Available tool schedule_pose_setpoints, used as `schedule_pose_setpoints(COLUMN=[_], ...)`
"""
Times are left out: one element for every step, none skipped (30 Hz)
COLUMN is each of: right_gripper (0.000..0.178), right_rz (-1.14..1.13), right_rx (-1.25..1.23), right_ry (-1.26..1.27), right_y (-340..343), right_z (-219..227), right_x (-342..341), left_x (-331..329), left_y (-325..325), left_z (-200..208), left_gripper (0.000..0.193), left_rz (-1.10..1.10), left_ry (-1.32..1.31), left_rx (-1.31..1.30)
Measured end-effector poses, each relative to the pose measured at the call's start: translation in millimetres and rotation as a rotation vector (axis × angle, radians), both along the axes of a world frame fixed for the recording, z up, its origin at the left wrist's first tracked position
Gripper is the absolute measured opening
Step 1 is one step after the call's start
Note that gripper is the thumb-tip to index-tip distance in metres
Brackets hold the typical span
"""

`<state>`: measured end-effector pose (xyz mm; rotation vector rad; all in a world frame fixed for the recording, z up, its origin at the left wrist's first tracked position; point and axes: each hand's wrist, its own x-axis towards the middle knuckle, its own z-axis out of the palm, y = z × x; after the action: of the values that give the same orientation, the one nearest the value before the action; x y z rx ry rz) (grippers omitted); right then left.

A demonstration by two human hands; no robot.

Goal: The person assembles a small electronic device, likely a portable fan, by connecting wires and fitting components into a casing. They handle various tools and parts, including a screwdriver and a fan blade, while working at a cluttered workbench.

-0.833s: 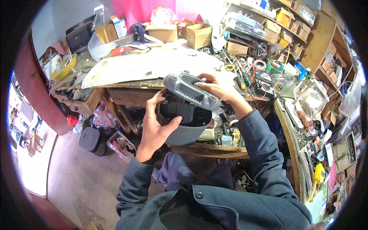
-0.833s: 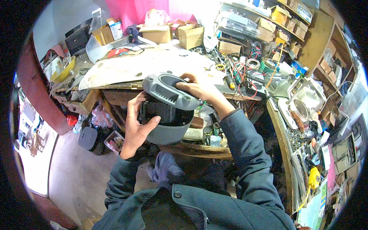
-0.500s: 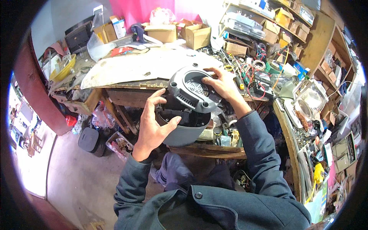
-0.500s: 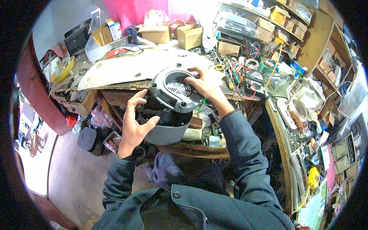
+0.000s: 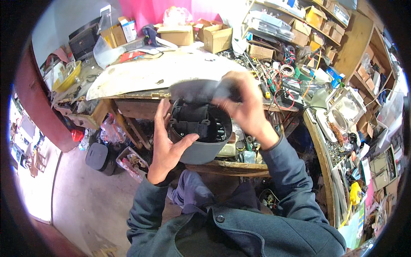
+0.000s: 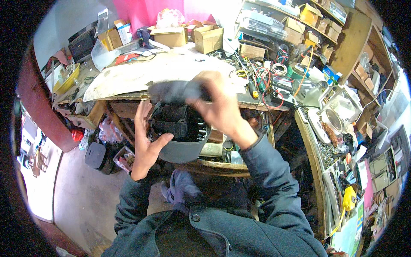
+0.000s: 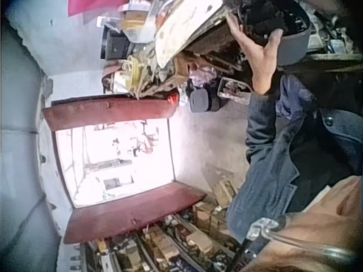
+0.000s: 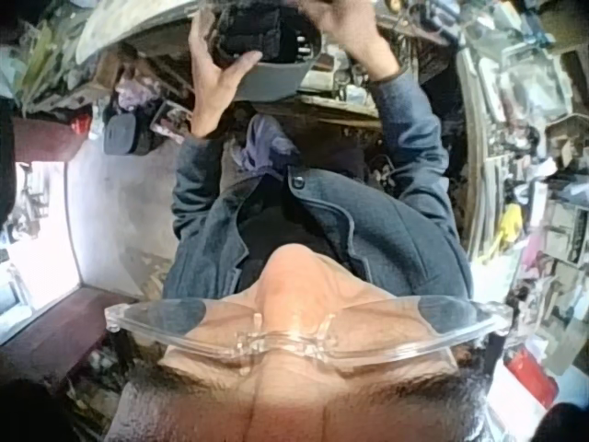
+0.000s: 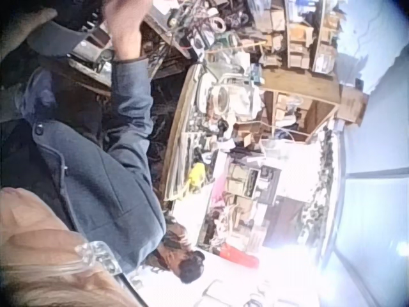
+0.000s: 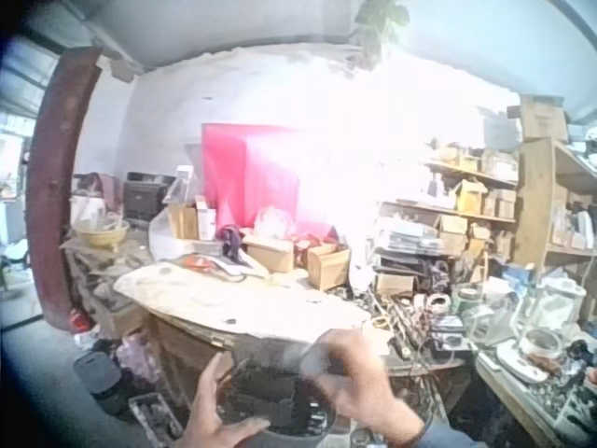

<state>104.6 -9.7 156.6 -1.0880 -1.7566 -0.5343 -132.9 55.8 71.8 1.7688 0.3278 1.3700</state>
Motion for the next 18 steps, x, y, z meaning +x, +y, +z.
schedule_pose_setpoints(right_gripper=[0.055,0.057,0.056,0.054,0.05,0.048,0.047,0.045,0.042,0.044,0.047,0.051,0.054,0.058,0.061,0.069,0.066,0.064], right_rz=[0.032,0.066,0.122,0.172,0.183,0.157,0.13,0.104,0.06,-0.009,-0.06,-0.115,-0.132,-0.15,-0.163,-0.148,-0.149,-0.154], right_rx=[-0.114,-0.227,-0.287,-0.35,-0.347,-0.348,-0.35,-0.352,-0.33,-0.294,-0.286,-0.282,-0.292,-0.302,-0.312,-0.358,-0.363,-0.371], right_ry=[-0.154,-0.309,-0.271,-0.232,-0.204,-0.217,-0.23,-0.243,-0.263,-0.297,-0.355,-0.417,-0.4,-0.384,-0.368,-0.304,-0.284,-0.264], right_y=[-11,-25,-35,-45,-50,-51,-52,-54,-56,-59,-61,-63,-66,-70,-72,-74,-73,-73], right_z=[-2,-2,-2,-4,-8,-10,-12,-13,-12,-14,-16,-18,-18,-15,-15,-19,-19,-18], right_x=[-10,-22,-29,-30,-28,-26,-24,-22,-25,-27,-26,-25,-29,-34,-38,-37,-36,-35], left_x=[-2,-4,-6,-6,-6,-8,-8,-4,-3,-3,-5,-6,-8,-11,-14,-14,-17,-20], left_y=[-1,-1,0,1,2,2,-2,-3,-4,-5,-5,-5,-4,-3,-1,0,2,6], left_z=[-3,-5,-4,-5,-6,-7,0,0,1,2,3,0,-2,-3,-10,-18,-24,-32], left_gripper=[0.121,0.126,0.128,0.13,0.133,0.136,0.138,0.138,0.137,0.136,0.134,0.129,0.126,0.123,0.114,0.09,0.083,0.076], left_rz=[-0.031,-0.061,-0.071,-0.088,-0.104,-0.113,-0.129,-0.132,-0.123,-0.114,-0.071,-0.047,-0.037,-0.026,-0.016,0.053,0.07,0.082], left_ry=[-0.046,-0.092,-0.113,-0.135,-0.157,-0.176,-0.12,-0.131,-0.137,-0.143,-0.088,-0.075,-0.085,-0.096,-0.109,-0.096,-0.099,-0.102], left_rx=[-0.021,-0.042,-0.052,-0.065,-0.078,-0.093,-0.118,-0.123,-0.123,-0.123,-0.12,-0.106,-0.131,-0.156,-0.176,-0.151,-0.238,-0.327])
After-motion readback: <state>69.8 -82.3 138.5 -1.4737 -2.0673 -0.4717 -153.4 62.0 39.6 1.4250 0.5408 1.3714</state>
